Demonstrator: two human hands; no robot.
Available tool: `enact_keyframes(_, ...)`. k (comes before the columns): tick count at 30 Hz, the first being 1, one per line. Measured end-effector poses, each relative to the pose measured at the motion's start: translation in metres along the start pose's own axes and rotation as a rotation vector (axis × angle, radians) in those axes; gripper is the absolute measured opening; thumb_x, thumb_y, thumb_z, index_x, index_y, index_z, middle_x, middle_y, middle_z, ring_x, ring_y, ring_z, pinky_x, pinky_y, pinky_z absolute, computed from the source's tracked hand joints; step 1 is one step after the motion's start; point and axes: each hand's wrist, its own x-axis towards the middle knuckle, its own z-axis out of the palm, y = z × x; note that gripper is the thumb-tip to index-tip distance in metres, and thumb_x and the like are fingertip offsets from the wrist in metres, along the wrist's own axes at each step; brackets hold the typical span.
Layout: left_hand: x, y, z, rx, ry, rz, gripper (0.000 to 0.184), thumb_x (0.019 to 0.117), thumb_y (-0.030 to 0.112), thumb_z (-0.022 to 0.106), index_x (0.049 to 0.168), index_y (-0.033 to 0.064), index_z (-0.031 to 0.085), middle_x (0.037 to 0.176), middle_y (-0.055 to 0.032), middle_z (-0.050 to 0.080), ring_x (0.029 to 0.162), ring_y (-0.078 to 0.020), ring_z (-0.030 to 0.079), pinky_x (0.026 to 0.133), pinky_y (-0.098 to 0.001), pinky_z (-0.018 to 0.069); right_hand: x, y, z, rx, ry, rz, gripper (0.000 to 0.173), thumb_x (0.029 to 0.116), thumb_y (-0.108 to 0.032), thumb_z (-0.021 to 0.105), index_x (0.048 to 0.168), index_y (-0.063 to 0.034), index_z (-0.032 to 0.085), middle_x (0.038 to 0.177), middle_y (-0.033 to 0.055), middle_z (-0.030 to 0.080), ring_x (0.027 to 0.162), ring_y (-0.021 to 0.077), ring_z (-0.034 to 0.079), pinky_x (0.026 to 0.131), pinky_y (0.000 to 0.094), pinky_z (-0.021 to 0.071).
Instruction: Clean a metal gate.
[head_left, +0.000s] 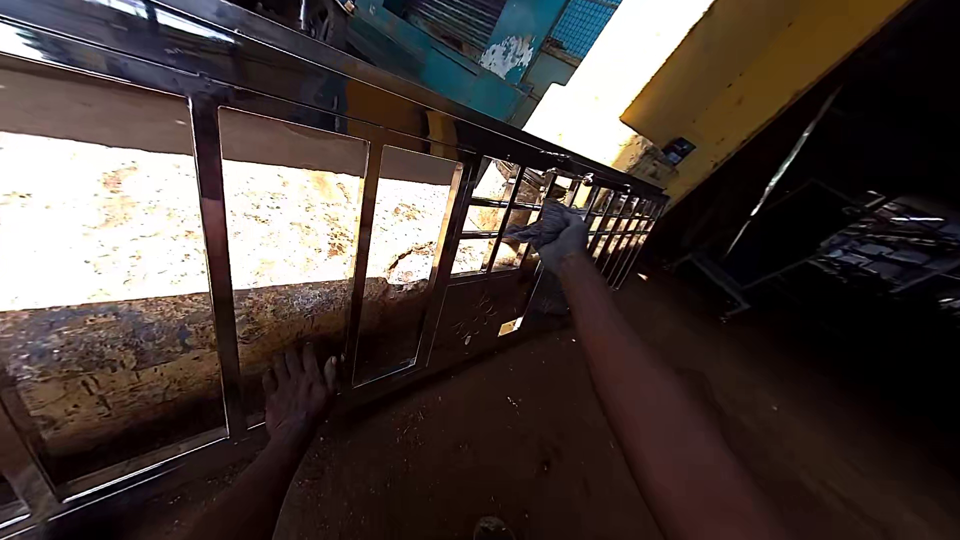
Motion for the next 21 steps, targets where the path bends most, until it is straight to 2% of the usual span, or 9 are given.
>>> enact_keyframes(2,0.003,-0.001,0.002,0.025,0.016,0.009,0.076,0.1009,0.056,0.025,0.143,0.0005,0.054,0.145,-0.0276,0.053,0.137,-0.0475,0.049,0.111,-0.0631,0.0366,0.014,0.025,0.020,-0.256,0.022,-0.110,0.029,0.1058,-0.019,0.047,0.129,-0.0037,0.058,0.112,0.0146,0.064,0.098,0.0227,0.064,0.083,0.0425,0.0543)
enact_keyframes(4,0.004,-0.002,0.004,0.052,0.033,0.007,0.076,0.1004,0.057,0.025,0.143,0.0025,0.055,0.146,-0.0256,0.053,0.137,-0.0465,0.049,0.111,-0.0624,0.0370,0.022,0.044,0.034,-0.620,-0.027,-0.310,0.055,0.1010,-0.018,0.063,0.149,0.0005,0.045,0.132,0.0240,0.063,0.122,0.0323,0.062,0.104,0.0487,0.0491)
enact_keyframes(6,0.003,-0.004,0.007,0.085,0.109,0.030,0.077,0.0997,0.059,0.023,0.141,0.0033,0.058,0.142,-0.0258,0.057,0.132,-0.0469,0.053,0.108,-0.0635,0.0395,0.027,0.061,0.044,-0.781,0.039,-0.532,0.055,0.0930,-0.023,0.073,0.137,0.0040,0.054,0.120,0.0245,0.068,0.113,0.0365,0.067,0.100,0.0523,0.0511)
enact_keyframes(8,0.003,-0.006,0.009,0.110,0.163,0.054,0.078,0.0988,0.059,0.022,0.139,0.0037,0.059,0.140,-0.0256,0.058,0.130,-0.0470,0.055,0.106,-0.0644,0.0396,0.036,0.083,0.038,-0.762,0.049,-0.704,0.048,0.0862,-0.019,0.078,0.125,0.0052,0.063,0.113,0.0228,0.070,0.107,0.0355,0.068,0.097,0.0513,0.0530)
enact_keyframes(10,0.000,-0.008,0.012,0.128,0.198,0.063,0.079,0.0986,0.060,0.021,0.138,0.0035,0.060,0.140,-0.0261,0.058,0.129,-0.0475,0.055,0.106,-0.0651,0.0392,0.038,0.116,0.020,-0.733,0.039,-0.817,0.045,0.0815,-0.016,0.080,0.117,0.0070,0.066,0.107,0.0231,0.070,0.100,0.0352,0.069,0.090,0.0508,0.0557)
enact_keyframes(13,-0.002,-0.016,0.016,0.163,0.242,0.058,0.081,0.0987,0.064,0.020,0.137,0.0052,0.061,0.139,-0.0250,0.059,0.129,-0.0456,0.056,0.107,-0.0636,0.0394,0.023,0.161,-0.010,-0.709,0.011,-0.860,0.048,0.0770,-0.014,0.082,0.116,0.0078,0.066,0.106,0.0240,0.070,0.095,0.0354,0.071,0.083,0.0510,0.0588)
enact_keyframes(16,-0.003,-0.017,0.018,0.175,0.260,0.052,0.078,0.0981,0.061,0.020,0.136,0.0059,0.061,0.137,-0.0246,0.060,0.127,-0.0461,0.057,0.104,-0.0628,0.0411,0.031,0.142,-0.002,-0.621,-0.035,-0.776,0.068,0.0769,-0.015,0.083,0.134,0.0068,0.052,0.108,0.0227,0.070,0.095,0.0307,0.071,0.085,0.0484,0.0587)
enact_keyframes(19,-0.002,-0.014,0.015,0.195,0.207,0.016,0.080,0.0947,0.059,0.020,0.132,0.0020,0.062,0.137,-0.0269,0.059,0.125,-0.0479,0.058,0.104,-0.0635,0.0408,0.058,0.094,0.037,-0.553,0.057,-0.942,0.054,0.0763,-0.016,0.080,0.120,0.0070,0.058,0.097,0.0201,0.070,0.086,0.0264,0.070,0.077,0.0421,0.0579)
enact_keyframes(21,-0.008,-0.011,0.010,0.222,0.161,-0.012,0.086,0.0936,0.061,0.018,0.129,-0.0033,0.061,0.135,-0.0307,0.059,0.124,-0.0503,0.058,0.105,-0.0644,0.0397,0.058,0.101,0.037,-0.546,0.049,-0.996,0.041,0.0794,-0.017,0.081,0.110,0.0027,0.062,0.097,0.0172,0.068,0.087,0.0235,0.069,0.075,0.0371,0.0571)
